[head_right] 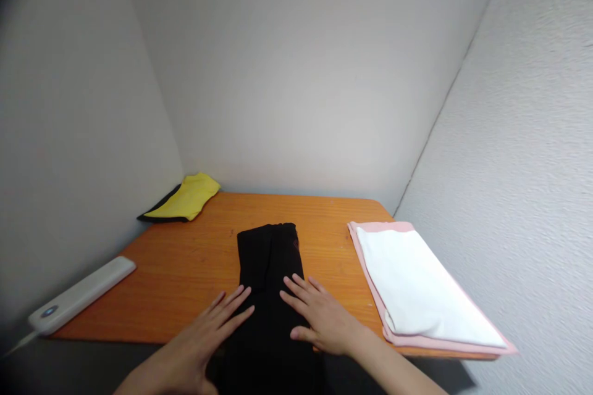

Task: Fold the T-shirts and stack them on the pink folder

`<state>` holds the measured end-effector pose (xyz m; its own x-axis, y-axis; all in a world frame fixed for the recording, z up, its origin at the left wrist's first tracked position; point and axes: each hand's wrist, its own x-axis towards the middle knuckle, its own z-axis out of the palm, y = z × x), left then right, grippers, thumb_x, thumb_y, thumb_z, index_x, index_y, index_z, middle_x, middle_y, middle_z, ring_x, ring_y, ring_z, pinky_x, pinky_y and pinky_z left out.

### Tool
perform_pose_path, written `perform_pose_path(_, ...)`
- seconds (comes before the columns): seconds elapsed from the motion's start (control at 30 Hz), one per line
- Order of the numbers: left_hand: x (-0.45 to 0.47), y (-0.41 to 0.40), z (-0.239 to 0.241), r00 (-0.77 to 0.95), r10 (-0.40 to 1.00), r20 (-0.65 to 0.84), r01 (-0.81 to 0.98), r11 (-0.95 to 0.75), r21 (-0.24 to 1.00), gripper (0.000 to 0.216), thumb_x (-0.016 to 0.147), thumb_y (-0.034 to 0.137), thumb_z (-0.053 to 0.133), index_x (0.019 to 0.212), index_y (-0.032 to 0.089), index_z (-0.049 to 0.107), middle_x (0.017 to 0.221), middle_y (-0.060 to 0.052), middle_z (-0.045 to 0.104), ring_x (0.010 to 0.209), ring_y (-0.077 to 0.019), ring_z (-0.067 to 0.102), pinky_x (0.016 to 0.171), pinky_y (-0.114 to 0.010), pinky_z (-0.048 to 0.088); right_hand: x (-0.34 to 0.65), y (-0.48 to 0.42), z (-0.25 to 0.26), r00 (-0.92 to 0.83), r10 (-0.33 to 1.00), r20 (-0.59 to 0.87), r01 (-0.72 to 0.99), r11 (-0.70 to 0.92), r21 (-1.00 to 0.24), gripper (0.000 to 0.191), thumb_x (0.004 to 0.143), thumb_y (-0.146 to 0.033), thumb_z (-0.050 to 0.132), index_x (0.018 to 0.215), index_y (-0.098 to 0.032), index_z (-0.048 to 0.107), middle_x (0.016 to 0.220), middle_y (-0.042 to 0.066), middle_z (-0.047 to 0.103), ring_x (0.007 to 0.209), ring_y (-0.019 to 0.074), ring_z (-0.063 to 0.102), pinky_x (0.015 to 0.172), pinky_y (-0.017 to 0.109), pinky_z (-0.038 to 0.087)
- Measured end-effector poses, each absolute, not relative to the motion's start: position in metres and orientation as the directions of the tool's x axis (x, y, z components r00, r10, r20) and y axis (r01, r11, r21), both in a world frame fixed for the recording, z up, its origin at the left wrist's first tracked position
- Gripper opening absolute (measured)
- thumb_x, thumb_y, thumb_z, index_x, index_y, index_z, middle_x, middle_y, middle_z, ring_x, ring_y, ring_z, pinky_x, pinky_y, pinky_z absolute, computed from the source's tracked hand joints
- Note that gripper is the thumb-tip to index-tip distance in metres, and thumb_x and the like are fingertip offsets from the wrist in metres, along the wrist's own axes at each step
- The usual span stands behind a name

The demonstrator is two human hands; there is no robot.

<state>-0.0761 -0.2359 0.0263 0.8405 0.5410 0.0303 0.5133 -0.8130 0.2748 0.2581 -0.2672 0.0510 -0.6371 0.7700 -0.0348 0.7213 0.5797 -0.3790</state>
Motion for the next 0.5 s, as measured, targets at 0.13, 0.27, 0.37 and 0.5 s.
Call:
perform_pose_path(0.13, -0.069, -0.248, 0.011, 0.813, 0.569, 0.125, 0.565, -0.822, 0.068, 0.107, 0.069, -0.004, 0.062, 0.153, 0.037, 0.010, 0.163, -0.002, 0.005, 0.148, -0.0275, 0.012, 0.118, -0.051, 0.024, 0.273, -0.299, 0.055, -0.633, 0.774, 0.013, 0.726, 0.600, -0.337, 0.073, 0.086, -0.012, 0.041, 0.153, -0.031, 0.021, 0.160, 0.000, 0.013, 0.146, 0.0187, 0.012, 0.120, 0.044, 0.014)
perform_pose_path(0.27, -0.062, -0.243, -0.008, 0.810, 0.513, 0.283, 0.566, -0.811, -0.149, 0.098, 0.071, -0.014, 0.041, 0.152, 0.036, 0.019, 0.161, -0.004, 0.016, 0.147, -0.0236, 0.020, 0.116, -0.046, 0.031, 0.275, -0.317, 0.041, -0.616, 0.786, 0.062, 0.763, 0.614, -0.203, 0.091, 0.070, -0.007, 0.047, 0.154, -0.027, 0.019, 0.160, 0.001, 0.012, 0.146, 0.0221, 0.012, 0.120, 0.044, 0.016)
perform_pose_path(0.37, -0.059, -0.242, -0.012, 0.803, 0.500, 0.323, 0.570, -0.803, -0.175, 0.096, 0.068, -0.011, 0.046, 0.151, 0.031, 0.023, 0.161, -0.007, 0.019, 0.146, -0.0261, 0.023, 0.114, -0.047, 0.033, 0.271, -0.317, 0.017, -0.580, 0.804, 0.134, 0.804, 0.591, -0.064, 0.091, 0.066, -0.002, 0.048, 0.152, -0.025, 0.027, 0.159, 0.003, 0.018, 0.146, 0.0225, 0.015, 0.120, 0.042, 0.017)
perform_pose_path(0.5, -0.063, -0.243, -0.007, 0.811, 0.471, 0.348, 0.530, -0.843, -0.093, 0.090, 0.067, -0.001, 0.057, 0.149, 0.027, 0.031, 0.159, -0.010, 0.024, 0.145, -0.0297, 0.024, 0.113, -0.051, 0.033, 0.268, -0.315, -0.002, -0.599, 0.774, 0.205, 0.792, 0.611, 0.009, 0.085, 0.061, -0.001, 0.050, 0.144, -0.019, 0.042, 0.154, 0.009, 0.033, 0.143, 0.0246, 0.025, 0.117, 0.042, 0.023)
